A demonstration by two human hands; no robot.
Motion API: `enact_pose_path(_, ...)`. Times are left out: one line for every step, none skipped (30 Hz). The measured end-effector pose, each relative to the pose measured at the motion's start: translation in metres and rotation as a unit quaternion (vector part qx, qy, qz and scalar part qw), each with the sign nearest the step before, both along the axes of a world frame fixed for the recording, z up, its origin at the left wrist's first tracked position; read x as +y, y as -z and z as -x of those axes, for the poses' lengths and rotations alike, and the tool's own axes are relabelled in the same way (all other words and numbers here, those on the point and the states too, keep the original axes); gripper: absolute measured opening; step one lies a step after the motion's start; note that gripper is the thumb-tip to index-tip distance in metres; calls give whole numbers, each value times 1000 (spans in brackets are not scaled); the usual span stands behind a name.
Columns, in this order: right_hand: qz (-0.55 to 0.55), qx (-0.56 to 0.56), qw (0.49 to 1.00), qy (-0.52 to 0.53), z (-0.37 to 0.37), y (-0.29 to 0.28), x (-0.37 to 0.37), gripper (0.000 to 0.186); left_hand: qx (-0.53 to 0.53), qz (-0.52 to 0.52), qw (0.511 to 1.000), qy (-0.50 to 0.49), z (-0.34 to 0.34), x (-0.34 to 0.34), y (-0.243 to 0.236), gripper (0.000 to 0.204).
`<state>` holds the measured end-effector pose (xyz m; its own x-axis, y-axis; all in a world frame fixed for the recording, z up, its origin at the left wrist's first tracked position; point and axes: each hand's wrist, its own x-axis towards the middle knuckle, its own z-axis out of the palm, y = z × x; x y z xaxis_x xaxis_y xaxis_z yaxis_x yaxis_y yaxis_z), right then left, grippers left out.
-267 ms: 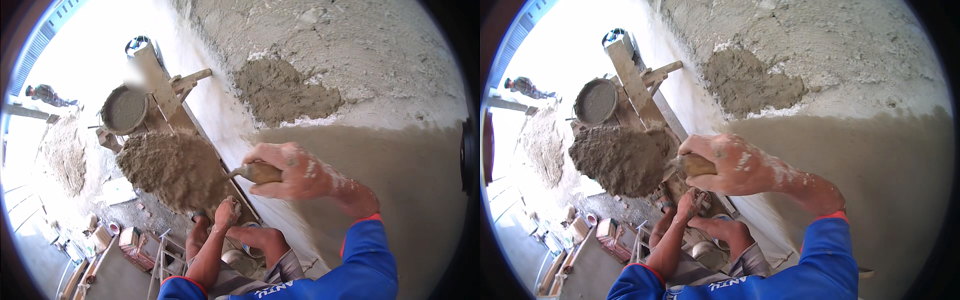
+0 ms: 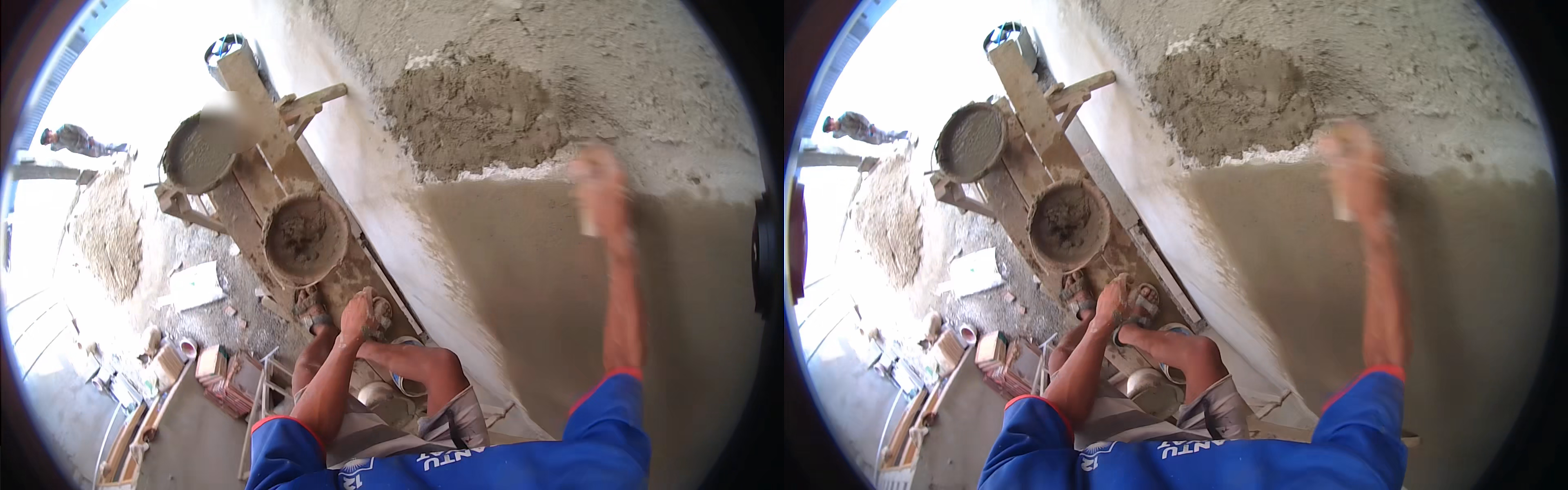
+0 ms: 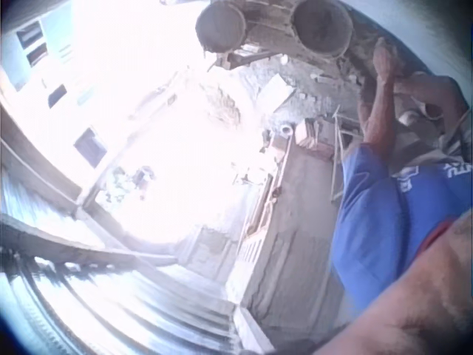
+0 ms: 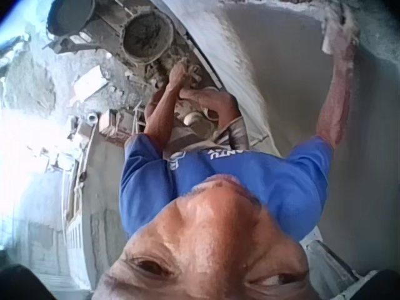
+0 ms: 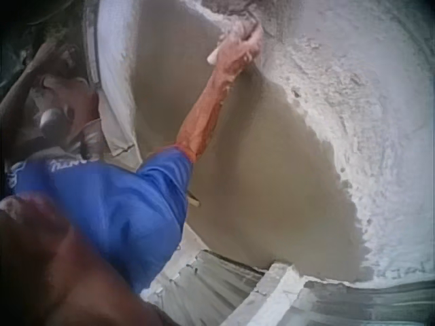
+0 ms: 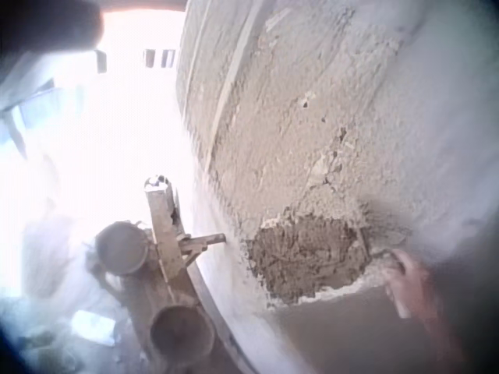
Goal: The person applies mortar to a wall using a trowel, scooping the mortar from a bucket and smoothing it over the surface while standing on a wooden scaffold.
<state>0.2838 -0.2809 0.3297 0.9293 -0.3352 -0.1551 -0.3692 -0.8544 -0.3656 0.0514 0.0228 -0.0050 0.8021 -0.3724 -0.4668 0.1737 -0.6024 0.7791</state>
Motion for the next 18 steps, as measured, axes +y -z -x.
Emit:
enact_pose_path(27,-142,989,44,14,-37,-14,45,43,2,999,-14,-12,-8,-9,40)
enact_pose_path(-21,-158,985,64,13,-66,-9,46,52,-3,998,-28,-1,-7,-6,40)
enact_pose_path(-42,-148,986,57,15,-82,11,46,94,-7,995,-30,18,-5,3,42)
enact_pose_path(-41,-144,987,52,19,-79,17,46,127,-12,991,-36,20,-3,9,43)
enact_pose_path(-61,-79,994,42,29,-72,21,46,134,34,989,-48,26,-5,13,44)
enact_pose_path(-87,-7,996,34,45,-61,26,45,145,27,988,-55,37,-7,14,44)
enact_pose_path(-97,27,995,9,62,-44,31,44,141,46,985,-86,50,-11,19,42)
enact_pose_path(-106,58,993,-10,83,-22,36,43,135,65,982,-111,59,-11,21,41)
enact_pose_path(-152,135,979,12,103,-3,43,42,148,51,981,-116,66,-10,16,41)
enact_pose_path(-192,208,958,34,118,18,49,41,136,110,970,-170,64,-12,11,40)
enact_pose_path(-211,269,940,10,132,46,52,42,123,169,952,-222,64,-7,8,39)
enact_pose_path(-226,330,917,-11,147,75,53,43,136,162,952,-223,60,2,2,39)
enact_pose_path(-198,323,921,-91,161,107,54,46,181,176,936,-247,49,10,-3,36)
enact_pose_path(-171,313,918,-172,173,137,58,48,225,187,917,-271,43,19,-1,34)
enact_pose_path(-176,346,908,-156,179,164,70,50,234,181,908,-298,46,31,17,31)
enact_pose_path(-177,379,899,-134,181,187,81,51,194,141,928,-283,45,42,31,31)
enact_pose_path(-128,394,894,-169,171,200,103,50,209,158,902,-343,50,49,49,31)
enact_pose_path(-81,408,886,-203,159,216,122,50,186,124,911,-346,52,60,61,34)
